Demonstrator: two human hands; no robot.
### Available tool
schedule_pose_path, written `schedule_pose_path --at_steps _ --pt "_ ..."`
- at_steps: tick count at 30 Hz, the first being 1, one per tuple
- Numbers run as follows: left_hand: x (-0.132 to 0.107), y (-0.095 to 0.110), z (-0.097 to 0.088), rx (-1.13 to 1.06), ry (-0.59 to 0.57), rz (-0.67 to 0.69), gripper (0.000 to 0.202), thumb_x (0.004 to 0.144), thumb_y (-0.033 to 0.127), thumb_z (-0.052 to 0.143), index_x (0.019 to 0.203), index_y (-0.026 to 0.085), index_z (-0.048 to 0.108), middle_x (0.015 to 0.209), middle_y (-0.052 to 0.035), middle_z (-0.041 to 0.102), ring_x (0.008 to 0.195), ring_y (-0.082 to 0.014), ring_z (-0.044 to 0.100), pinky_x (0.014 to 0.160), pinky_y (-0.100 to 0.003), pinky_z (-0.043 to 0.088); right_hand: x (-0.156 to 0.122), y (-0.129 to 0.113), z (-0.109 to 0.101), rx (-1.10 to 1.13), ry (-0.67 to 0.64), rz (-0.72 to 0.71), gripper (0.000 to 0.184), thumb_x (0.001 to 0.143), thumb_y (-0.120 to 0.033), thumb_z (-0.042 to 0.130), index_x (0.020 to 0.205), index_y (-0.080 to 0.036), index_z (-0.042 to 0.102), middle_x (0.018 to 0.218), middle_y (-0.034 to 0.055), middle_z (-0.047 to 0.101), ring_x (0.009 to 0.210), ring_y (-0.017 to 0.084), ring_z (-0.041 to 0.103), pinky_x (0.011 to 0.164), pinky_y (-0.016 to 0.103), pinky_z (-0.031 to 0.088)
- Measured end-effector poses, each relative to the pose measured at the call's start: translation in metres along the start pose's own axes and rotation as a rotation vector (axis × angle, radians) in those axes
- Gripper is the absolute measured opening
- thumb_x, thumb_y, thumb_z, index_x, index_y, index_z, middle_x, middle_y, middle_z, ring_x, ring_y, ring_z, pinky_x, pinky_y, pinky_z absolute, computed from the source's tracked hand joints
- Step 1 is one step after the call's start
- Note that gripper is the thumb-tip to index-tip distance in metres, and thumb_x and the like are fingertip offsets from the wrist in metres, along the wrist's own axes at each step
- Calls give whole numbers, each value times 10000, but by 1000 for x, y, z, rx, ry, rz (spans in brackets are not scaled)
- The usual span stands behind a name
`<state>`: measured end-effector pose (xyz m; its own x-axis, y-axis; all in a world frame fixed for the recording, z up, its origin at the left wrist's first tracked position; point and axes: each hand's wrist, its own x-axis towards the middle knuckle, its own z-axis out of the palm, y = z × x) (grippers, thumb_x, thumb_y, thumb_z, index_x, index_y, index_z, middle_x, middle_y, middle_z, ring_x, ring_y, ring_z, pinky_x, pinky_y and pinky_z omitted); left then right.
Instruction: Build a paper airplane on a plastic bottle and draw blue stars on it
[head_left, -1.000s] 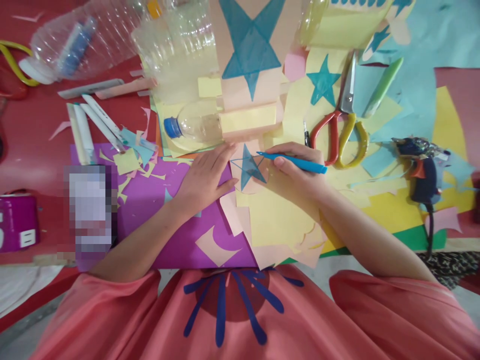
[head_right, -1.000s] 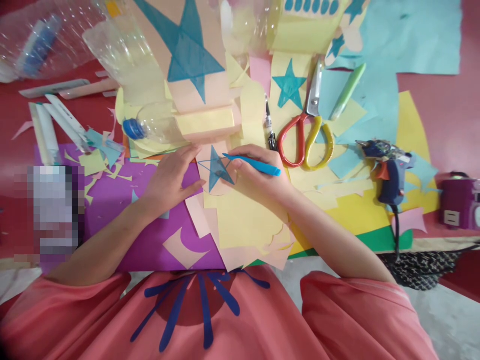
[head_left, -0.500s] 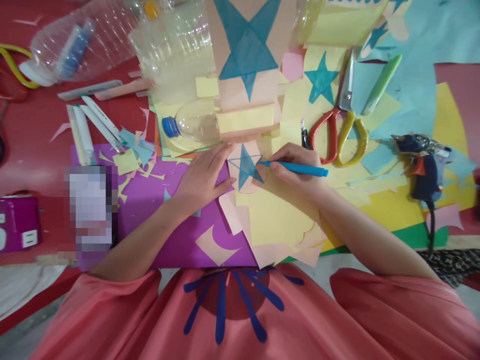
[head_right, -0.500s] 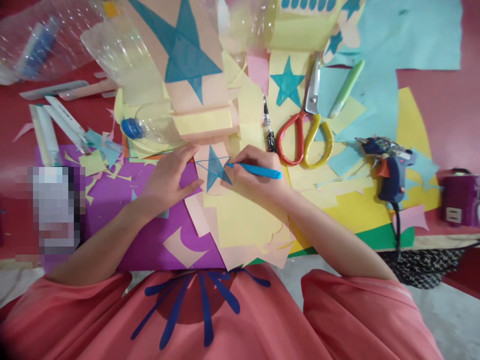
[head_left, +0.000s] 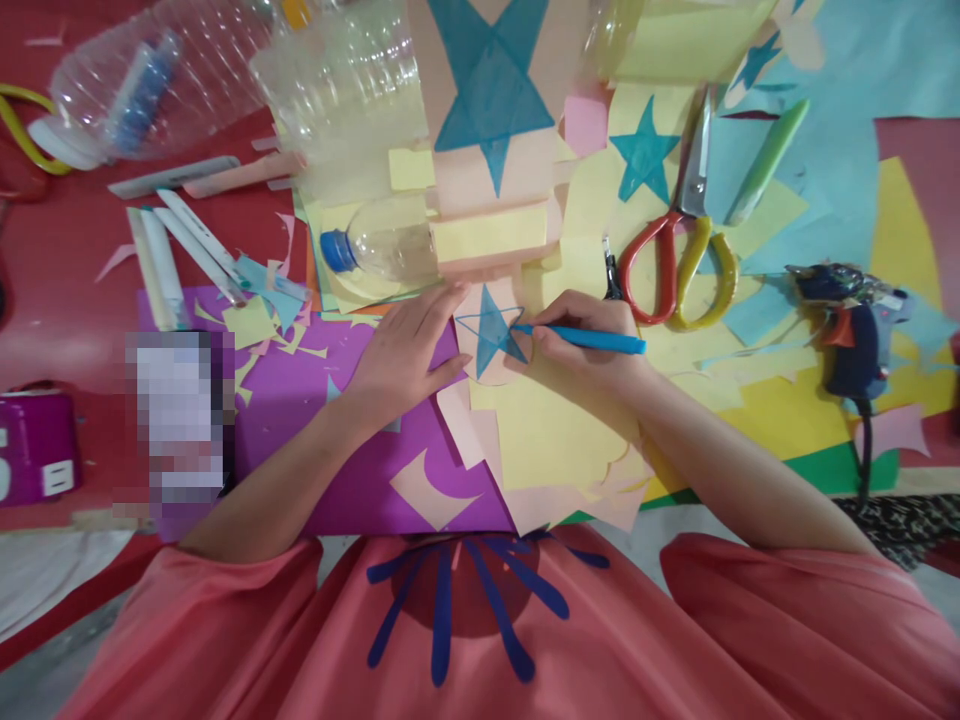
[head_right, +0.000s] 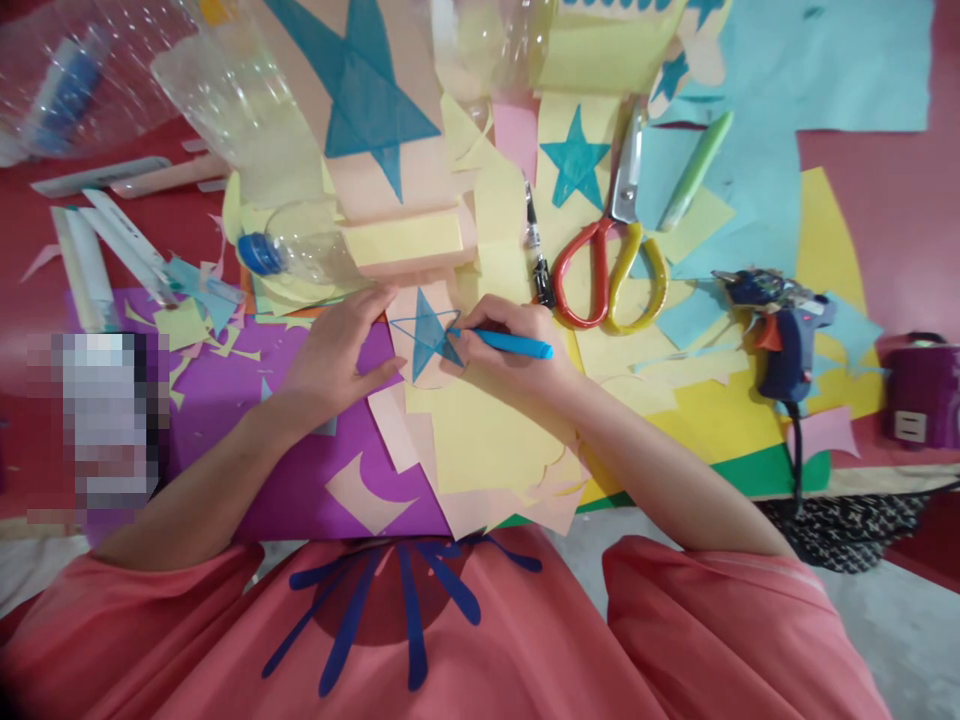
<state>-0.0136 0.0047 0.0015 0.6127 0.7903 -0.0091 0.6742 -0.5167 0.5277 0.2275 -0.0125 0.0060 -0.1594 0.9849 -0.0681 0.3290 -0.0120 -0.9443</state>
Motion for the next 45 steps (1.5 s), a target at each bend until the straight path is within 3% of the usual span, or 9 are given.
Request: schedule_pose_path --at_steps 11,20,27,32,36,45 --pt "1 1 -1 6 -6 -30 625 923 341 559 1491 197 342 1527 -131 455 1421 -291 430 1143 -469 392 2 -9 4 -44 171 26 143 755 -318 616 670 -205 595 592 -6 614 542 113 548 501 253 431" --pt "1 1 0 34 3 -8 621 935 335 556 1476 113 349 1521 -179 451 1425 -286 428 1139 -439 394 2 -6 1 1 183 11 88 759 -257 615 692 -201 602 597 -15 609 523 103 545 511 257 432" --pt "1 2 -1 12 -8 -28 632 924 308 573 1496 187 333 1530 -145 449 1429 -291 419 1142 -474 386 2 -3 3 -38 123 -26 98 774 -266 617 706 -196 623 645 8 663 576 122 598 523 254 451" --pt "1 1 0 17 -7 -21 627 934 332 561 1490 158 331 1530 -149 445 1427 -284 421 1137 -443 392 1 2 0 -37 59 -98 109 797 -264 646 729 -179 645 656 10 685 547 104 588 498 230 434" --pt "1 1 1 18 -10 -23 621 942 338 554 1492 157 330 1536 -150 437 1429 -285 416 1139 -442 389 1 2 -1 -26 -4 -75 166 808 -302 655 706 -172 638 681 14 699 539 88 569 496 219 433" --pt "1 2 -1 18 -11 -28 618 941 324 549 1496 158 335 1531 -152 444 1432 -290 415 1148 -452 384 -1 3 0 7 -26 -110 170 829 -311 664 730 -174 651 718 22 716 577 96 607 507 216 450"
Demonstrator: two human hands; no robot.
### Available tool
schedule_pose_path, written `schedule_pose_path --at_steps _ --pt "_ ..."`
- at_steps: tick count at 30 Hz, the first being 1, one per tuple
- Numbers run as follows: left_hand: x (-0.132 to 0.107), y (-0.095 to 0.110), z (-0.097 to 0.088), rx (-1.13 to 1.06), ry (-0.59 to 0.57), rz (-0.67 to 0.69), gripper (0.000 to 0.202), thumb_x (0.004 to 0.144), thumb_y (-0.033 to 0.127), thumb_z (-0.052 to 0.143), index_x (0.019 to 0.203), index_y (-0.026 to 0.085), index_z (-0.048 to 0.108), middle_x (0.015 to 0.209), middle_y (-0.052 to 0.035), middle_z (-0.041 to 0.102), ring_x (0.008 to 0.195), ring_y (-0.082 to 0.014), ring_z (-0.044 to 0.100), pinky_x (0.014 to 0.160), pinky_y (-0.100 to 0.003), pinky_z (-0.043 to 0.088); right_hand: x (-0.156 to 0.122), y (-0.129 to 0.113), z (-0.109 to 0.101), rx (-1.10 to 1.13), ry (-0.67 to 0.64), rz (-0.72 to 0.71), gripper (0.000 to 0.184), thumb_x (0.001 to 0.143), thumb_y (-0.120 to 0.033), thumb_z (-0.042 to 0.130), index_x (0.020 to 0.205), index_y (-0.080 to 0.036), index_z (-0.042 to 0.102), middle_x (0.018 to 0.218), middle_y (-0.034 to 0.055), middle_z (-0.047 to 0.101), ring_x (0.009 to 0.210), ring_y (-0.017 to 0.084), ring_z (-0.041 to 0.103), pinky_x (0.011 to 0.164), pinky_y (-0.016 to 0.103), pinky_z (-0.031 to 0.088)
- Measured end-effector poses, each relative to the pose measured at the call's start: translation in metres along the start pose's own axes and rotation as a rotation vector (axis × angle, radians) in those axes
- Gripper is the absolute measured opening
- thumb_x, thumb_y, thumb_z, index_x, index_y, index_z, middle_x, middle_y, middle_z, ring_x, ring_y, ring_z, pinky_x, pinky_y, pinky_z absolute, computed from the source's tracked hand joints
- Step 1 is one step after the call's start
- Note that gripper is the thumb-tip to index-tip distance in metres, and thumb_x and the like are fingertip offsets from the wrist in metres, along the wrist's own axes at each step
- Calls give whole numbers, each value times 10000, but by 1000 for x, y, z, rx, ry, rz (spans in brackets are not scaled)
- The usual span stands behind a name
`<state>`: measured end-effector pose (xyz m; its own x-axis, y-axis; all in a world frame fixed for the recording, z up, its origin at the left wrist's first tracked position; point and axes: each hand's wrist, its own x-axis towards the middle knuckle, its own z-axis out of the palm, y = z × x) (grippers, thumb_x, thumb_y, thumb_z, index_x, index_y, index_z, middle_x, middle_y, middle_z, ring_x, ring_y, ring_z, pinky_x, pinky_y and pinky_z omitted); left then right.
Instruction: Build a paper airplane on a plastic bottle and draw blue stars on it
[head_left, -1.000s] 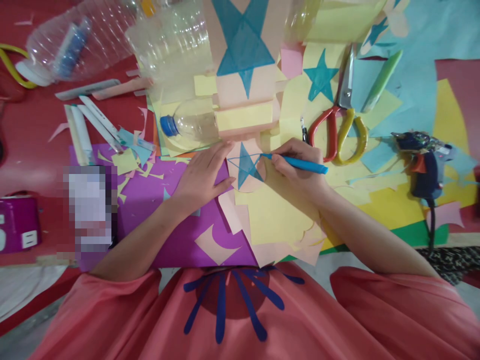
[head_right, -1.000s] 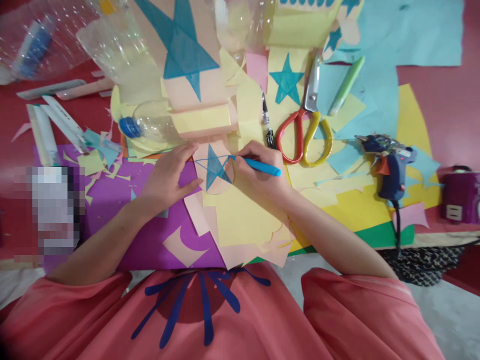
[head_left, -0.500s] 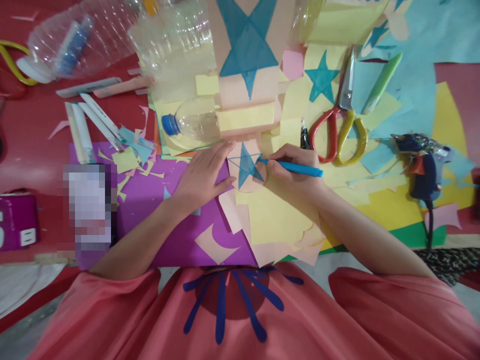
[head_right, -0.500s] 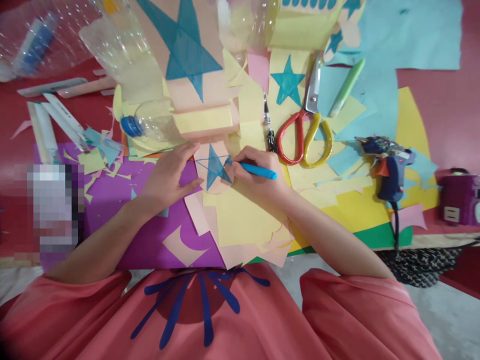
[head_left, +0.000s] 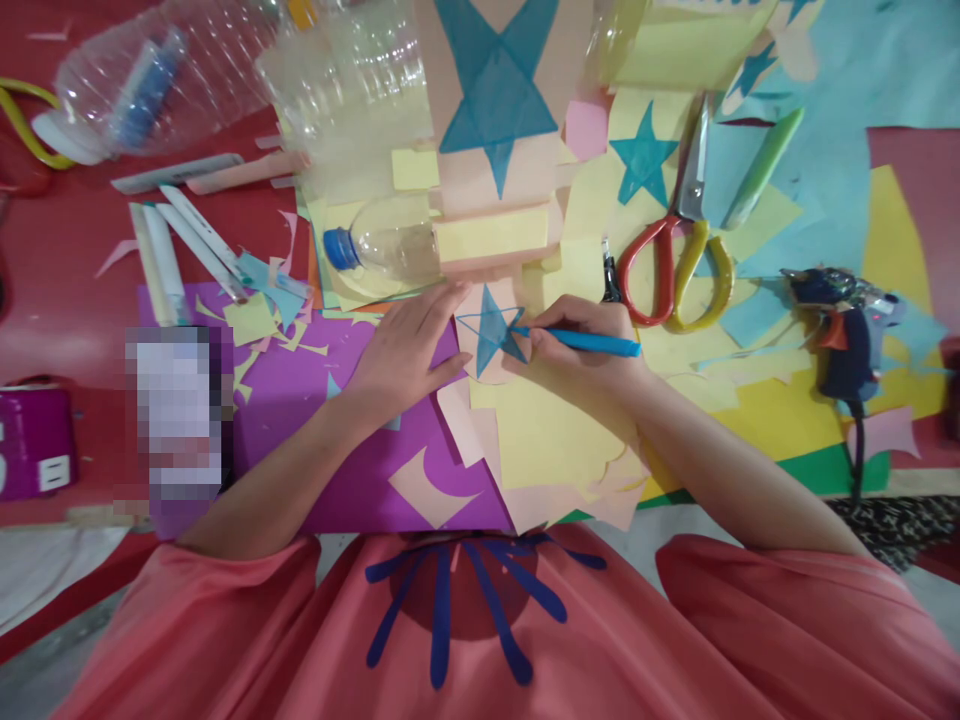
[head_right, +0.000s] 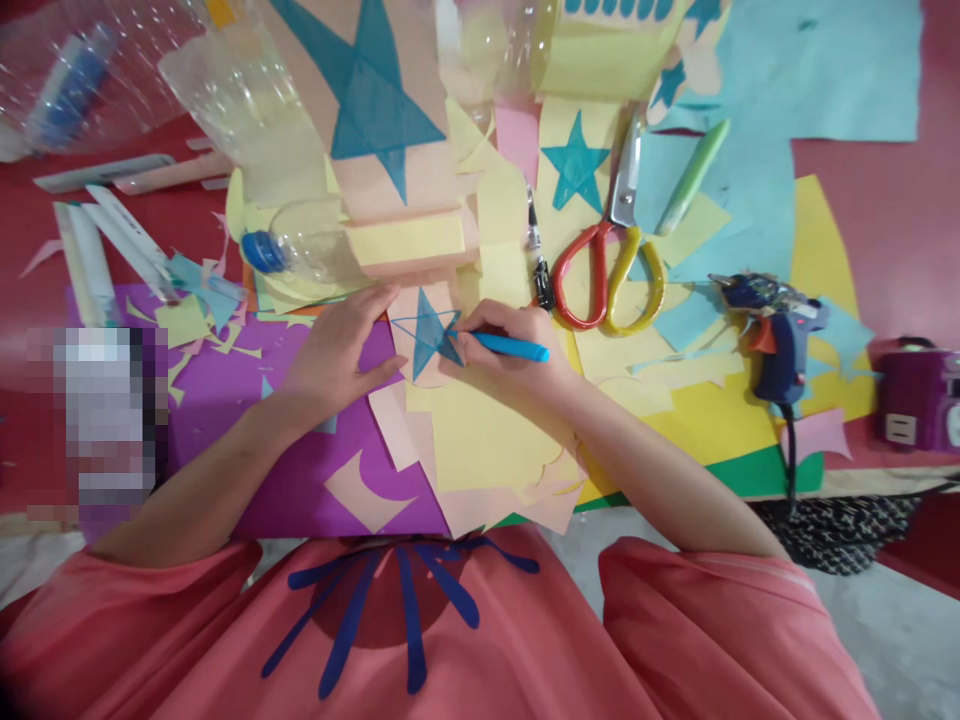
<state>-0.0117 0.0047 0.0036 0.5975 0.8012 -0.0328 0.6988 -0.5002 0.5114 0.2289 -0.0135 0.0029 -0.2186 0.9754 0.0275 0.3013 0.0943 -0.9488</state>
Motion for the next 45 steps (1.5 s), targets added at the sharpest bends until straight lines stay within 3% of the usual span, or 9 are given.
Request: schedule_pose_path --at_steps 8,14,24,34,40,45 --pt "0 -1 1 6 -11 -8 627 938 327 551 1497 162 322 1538 -150 431 1435 -292 407 1149 -462 375 4 0 5 -58 190 3 137 775 -274 653 682 -174 641 566 -4 627 478 81 509 442 213 395" --pt "0 -1 1 5 -26 -15 628 939 327 549 1498 157 320 1543 -154 422 1437 -299 401 1148 -474 373 3 -7 10 -37 289 33 137 784 -266 634 672 -193 604 567 -4 619 503 104 549 437 222 404" --pt "1 2 -1 -5 -25 -18 621 934 302 558 1490 147 330 1544 -154 422 1438 -290 403 1141 -456 380 2 2 4 -51 142 17 132 790 -288 675 712 -185 646 619 -1 673 497 89 548 472 227 434" --pt "1 3 -1 7 -27 -24 618 937 314 550 1489 143 331 1541 -156 428 1437 -287 407 1141 -450 374 -1 2 0 -46 9 15 160 831 -327 664 757 -188 686 712 16 726 599 114 645 559 234 515" --pt "1 2 -1 -10 -19 -22 621 938 310 550 1497 155 332 1539 -159 428 1435 -297 406 1146 -460 368 -1 1 3 -41 35 51 181 816 -340 667 767 -166 681 671 16 701 545 101 595 521 236 478" --pt "2 2 -2 -14 -25 -18 626 934 307 547 1500 149 332 1539 -170 423 1432 -312 406 1144 -479 371 2 1 4 -72 150 73 154 760 -320 681 715 -173 670 597 0 658 500 91 538 470 231 411"
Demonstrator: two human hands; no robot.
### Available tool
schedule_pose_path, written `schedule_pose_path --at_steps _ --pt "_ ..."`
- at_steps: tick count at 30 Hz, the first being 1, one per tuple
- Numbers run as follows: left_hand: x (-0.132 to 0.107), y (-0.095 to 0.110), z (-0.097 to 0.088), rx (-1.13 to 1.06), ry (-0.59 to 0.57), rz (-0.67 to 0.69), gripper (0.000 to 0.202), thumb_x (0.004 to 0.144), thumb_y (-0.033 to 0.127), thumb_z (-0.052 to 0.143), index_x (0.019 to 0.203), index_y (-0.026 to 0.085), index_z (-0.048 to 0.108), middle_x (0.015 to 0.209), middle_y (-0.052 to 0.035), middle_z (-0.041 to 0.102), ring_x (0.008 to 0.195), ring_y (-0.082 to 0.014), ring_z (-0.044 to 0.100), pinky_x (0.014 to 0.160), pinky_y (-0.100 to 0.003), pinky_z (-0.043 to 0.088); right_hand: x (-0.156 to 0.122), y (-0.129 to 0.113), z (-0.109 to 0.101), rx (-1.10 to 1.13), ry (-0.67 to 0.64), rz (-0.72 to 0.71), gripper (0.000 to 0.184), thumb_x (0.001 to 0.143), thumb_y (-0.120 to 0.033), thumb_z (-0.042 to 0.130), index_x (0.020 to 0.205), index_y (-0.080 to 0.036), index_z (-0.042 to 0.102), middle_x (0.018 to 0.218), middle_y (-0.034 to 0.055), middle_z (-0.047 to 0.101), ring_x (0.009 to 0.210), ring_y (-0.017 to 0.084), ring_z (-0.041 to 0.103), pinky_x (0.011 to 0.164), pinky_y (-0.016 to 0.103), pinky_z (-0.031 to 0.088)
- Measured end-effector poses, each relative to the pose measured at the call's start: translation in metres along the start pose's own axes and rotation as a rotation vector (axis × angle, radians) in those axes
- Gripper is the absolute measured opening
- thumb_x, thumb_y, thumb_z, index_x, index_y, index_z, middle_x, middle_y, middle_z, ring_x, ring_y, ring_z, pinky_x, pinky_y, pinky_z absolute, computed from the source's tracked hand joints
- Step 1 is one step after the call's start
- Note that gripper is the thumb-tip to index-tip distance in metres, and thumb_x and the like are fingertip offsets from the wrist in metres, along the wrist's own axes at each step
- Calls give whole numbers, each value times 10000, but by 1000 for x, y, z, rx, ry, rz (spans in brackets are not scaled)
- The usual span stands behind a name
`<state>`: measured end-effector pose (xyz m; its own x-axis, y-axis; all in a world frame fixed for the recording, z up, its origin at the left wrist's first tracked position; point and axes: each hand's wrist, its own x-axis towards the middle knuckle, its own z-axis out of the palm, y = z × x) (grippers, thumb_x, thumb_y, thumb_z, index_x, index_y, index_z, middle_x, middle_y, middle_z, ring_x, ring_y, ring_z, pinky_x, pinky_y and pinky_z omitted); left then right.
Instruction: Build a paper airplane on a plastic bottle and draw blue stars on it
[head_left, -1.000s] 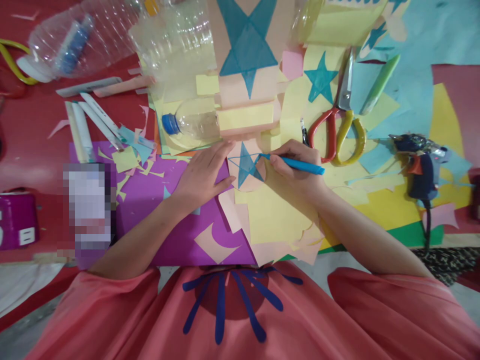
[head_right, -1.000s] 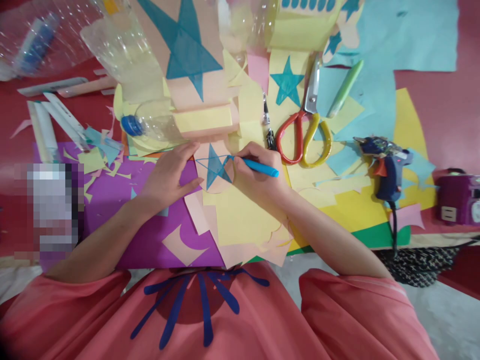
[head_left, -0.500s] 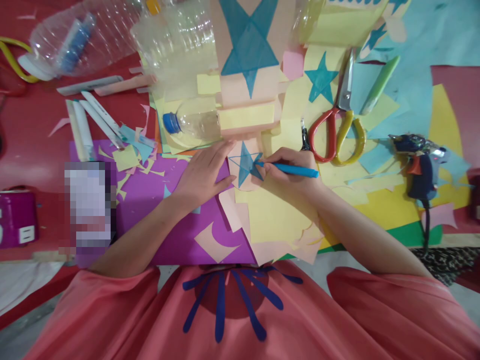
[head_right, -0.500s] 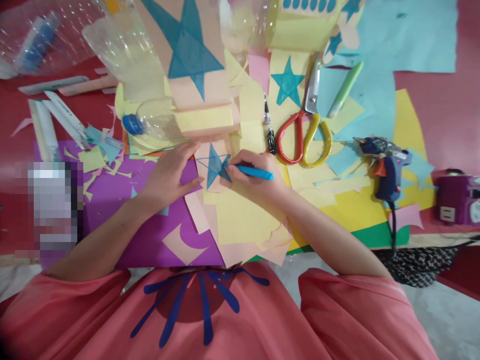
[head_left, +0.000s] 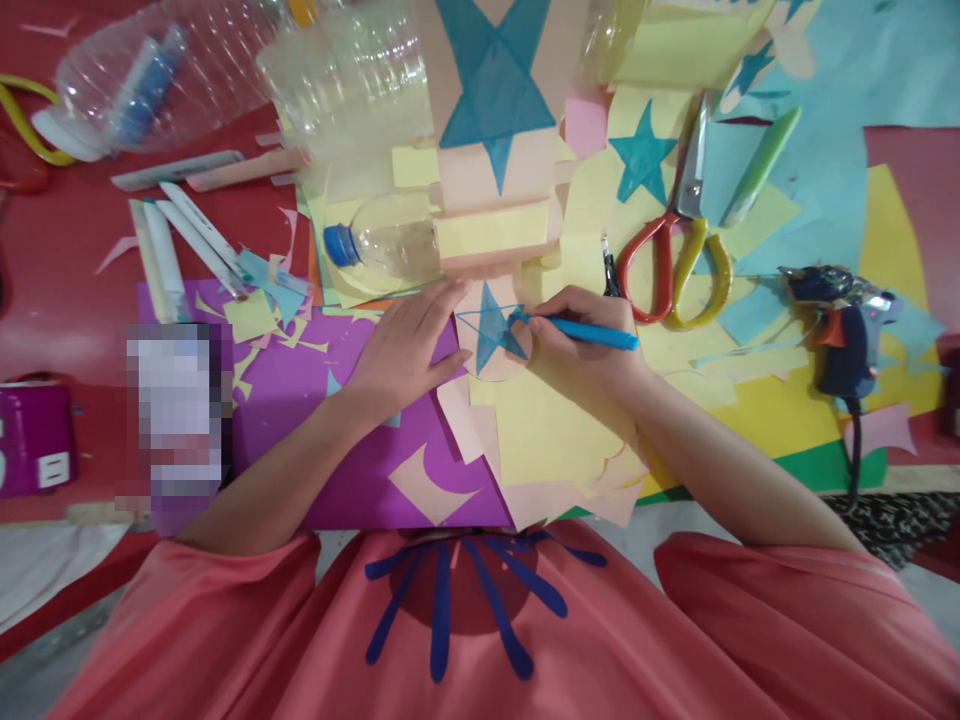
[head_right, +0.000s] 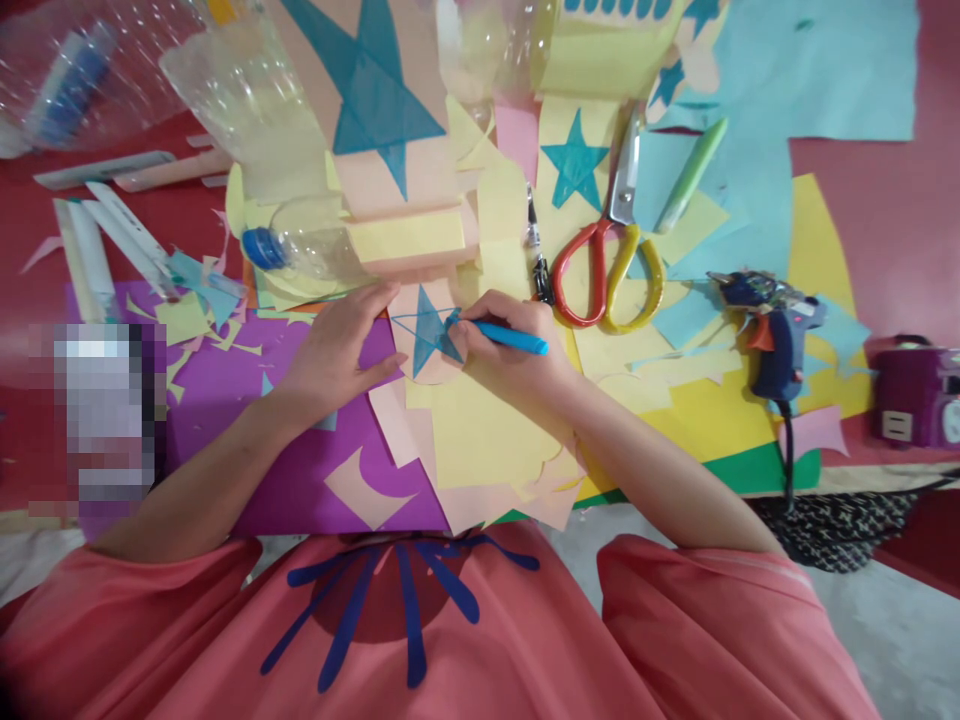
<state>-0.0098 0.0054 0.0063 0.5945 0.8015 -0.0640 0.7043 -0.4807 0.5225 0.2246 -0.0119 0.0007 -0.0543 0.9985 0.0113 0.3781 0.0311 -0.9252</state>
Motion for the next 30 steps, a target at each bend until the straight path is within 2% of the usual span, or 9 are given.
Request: schedule_pose_path --at_steps 3,7,14,20,25,30 --pt "0 1 -1 -5 -7 -15 629 926 296 556 1504 187 332 1538 -148 429 1432 -315 406 1147 -492 371 0 -6 3 5 83 17 124 743 -281 666 667 -185 653 574 -3 640 505 98 535 463 233 408" --pt "0 0 0 -4 2 -14 625 929 301 557 1500 185 333 1542 -144 427 1434 -301 405 1152 -483 368 -3 -16 7 2 158 14 137 769 -249 643 644 -193 634 580 4 633 524 112 538 451 237 408" --pt "0 0 0 6 -8 -15 623 932 309 554 1489 130 340 1540 -165 428 1432 -295 410 1138 -463 380 -1 -2 3 -5 56 9 105 775 -277 659 720 -188 660 599 -8 640 518 99 532 482 244 417" --pt "0 1 -1 6 -3 -11 622 930 300 562 1490 150 340 1546 -153 424 1437 -287 406 1149 -454 371 -3 -1 -1 12 -76 -10 171 804 -327 664 750 -166 680 651 16 683 528 96 560 513 244 445" --pt "-1 1 0 -7 3 -7 620 929 295 563 1495 181 335 1542 -138 430 1433 -294 409 1150 -468 372 -3 -1 -1 26 -90 -17 183 809 -345 671 768 -168 683 675 23 701 539 100 579 516 244 458" --pt "-1 0 1 2 3 2 614 939 303 550 1492 159 327 1544 -150 423 1438 -290 402 1154 -456 368 -2 -1 0 26 -77 -2 154 776 -317 686 770 -163 690 665 19 696 545 108 594 516 246 464"
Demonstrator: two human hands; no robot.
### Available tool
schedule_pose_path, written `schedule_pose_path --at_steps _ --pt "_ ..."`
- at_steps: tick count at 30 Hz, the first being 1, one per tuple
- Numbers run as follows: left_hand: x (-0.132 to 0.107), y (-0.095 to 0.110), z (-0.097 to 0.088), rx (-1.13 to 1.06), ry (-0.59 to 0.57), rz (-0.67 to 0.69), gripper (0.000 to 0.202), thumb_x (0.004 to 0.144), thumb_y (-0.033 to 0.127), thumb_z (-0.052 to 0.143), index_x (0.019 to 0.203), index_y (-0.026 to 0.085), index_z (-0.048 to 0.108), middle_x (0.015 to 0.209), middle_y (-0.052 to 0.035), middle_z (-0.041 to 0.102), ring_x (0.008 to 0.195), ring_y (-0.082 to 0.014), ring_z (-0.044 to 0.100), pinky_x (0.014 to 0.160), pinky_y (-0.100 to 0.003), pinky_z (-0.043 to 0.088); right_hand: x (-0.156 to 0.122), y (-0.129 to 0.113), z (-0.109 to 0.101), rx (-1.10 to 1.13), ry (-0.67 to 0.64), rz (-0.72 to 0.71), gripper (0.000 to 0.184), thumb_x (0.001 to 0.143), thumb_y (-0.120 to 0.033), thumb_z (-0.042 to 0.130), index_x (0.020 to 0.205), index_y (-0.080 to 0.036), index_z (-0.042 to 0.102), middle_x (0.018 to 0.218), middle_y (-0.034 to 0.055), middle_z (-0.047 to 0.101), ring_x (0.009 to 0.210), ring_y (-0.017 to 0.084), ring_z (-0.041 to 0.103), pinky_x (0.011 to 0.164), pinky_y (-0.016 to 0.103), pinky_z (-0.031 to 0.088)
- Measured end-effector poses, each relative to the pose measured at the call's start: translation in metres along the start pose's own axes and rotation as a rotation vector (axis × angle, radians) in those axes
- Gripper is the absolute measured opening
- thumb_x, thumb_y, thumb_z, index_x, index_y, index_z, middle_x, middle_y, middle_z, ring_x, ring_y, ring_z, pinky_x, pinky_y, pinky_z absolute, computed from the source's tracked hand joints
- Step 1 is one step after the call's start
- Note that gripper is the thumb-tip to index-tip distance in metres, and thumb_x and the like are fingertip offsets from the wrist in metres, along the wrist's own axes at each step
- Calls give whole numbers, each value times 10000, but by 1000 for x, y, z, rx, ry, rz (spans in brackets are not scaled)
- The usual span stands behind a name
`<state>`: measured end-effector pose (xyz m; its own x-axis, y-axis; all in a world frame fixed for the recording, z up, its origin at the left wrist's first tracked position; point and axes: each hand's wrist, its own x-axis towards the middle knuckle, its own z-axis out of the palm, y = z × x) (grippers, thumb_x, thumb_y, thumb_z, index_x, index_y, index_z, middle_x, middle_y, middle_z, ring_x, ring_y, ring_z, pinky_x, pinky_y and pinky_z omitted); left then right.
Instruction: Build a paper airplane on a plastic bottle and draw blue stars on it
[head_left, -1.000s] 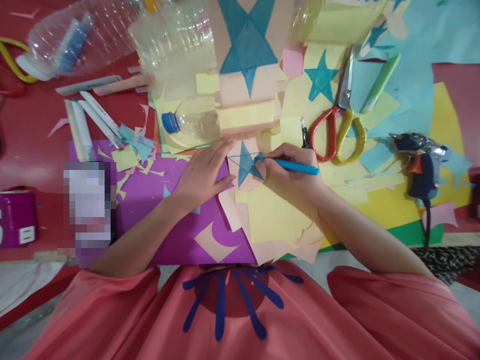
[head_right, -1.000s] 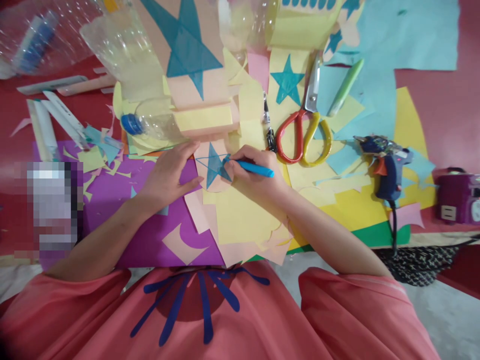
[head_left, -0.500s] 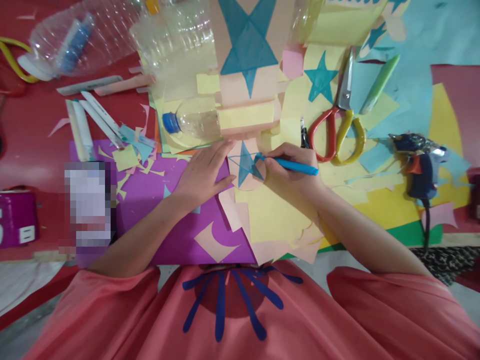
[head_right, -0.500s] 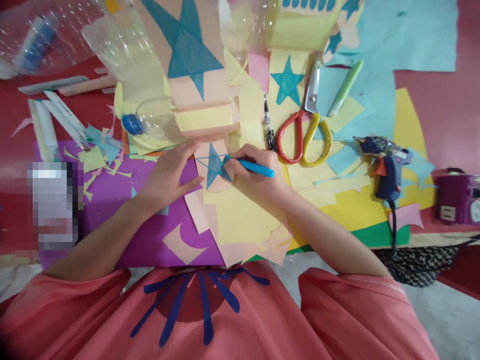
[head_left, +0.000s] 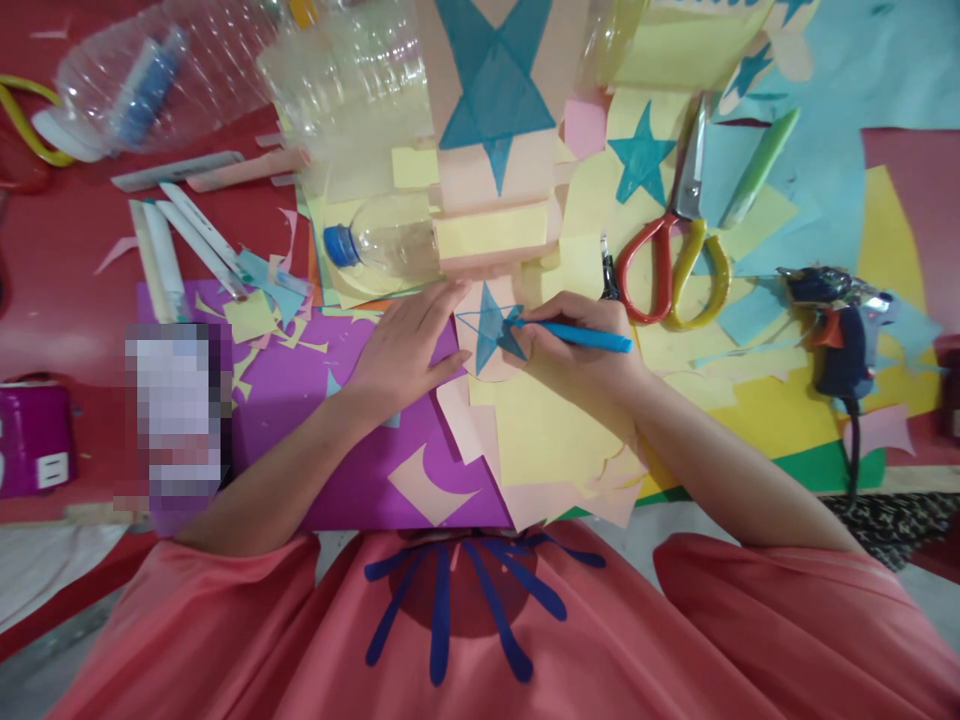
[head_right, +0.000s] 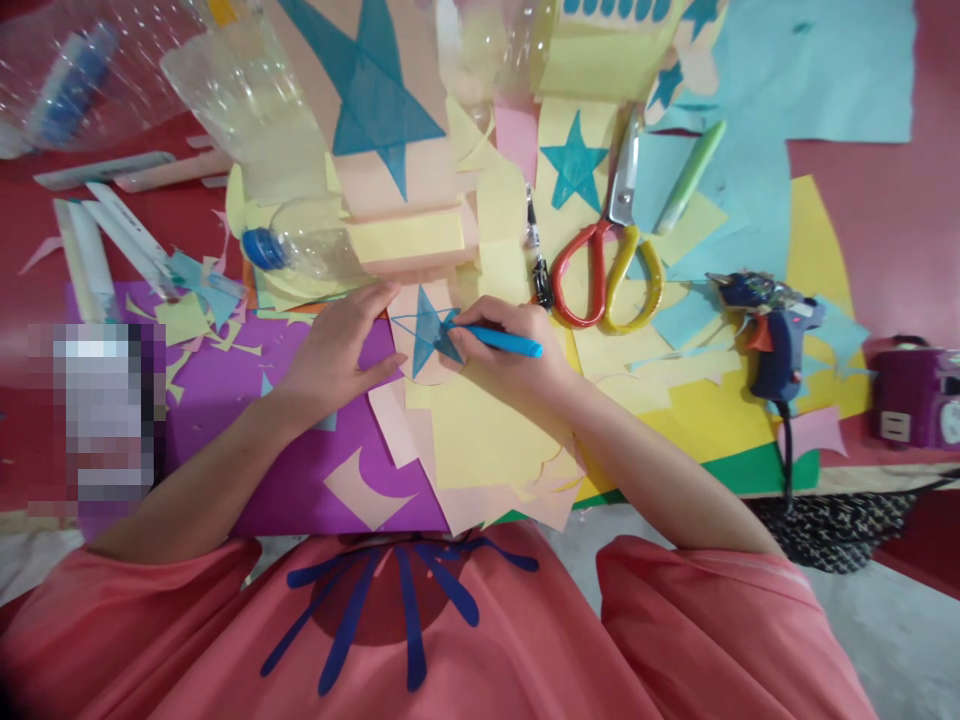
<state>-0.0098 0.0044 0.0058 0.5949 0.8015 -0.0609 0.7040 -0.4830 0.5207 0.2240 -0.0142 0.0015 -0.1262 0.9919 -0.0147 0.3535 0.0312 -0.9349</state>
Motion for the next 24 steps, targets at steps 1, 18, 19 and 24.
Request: schedule_pose_path --at_steps 1,18,19,24 --pt "0 0 0 4 -3 -1 616 939 303 550 1492 154 325 1544 -156 422 1440 -291 400 1155 -459 366 0 -1 1 -10 20 11 150 770 -313 690 765 -163 687 641 12 681 532 106 580 502 243 452" --pt "1 2 -1 2 -15 -22 622 932 296 552 1495 151 332 1539 -157 428 1433 -303 407 1145 -475 379 0 4 0 -30 22 7 166 790 -335 683 813 -172 703 660 15 696 534 113 590 509 256 462" --pt "1 2 -1 3 -15 -19 622 934 298 546 1495 135 330 1538 -164 426 1432 -303 407 1146 -472 377 0 3 0 -35 9 6 171 791 -330 681 817 -163 708 668 21 702 533 112 595 505 254 460" --pt "1 1 -1 8 -15 -20 622 943 319 537 1504 157 323 1548 -156 416 1436 -298 399 1155 -469 357 -1 -2 0 -36 4 6 166 796 -311 674 817 -150 711 696 28 716 561 115 619 518 244 477"
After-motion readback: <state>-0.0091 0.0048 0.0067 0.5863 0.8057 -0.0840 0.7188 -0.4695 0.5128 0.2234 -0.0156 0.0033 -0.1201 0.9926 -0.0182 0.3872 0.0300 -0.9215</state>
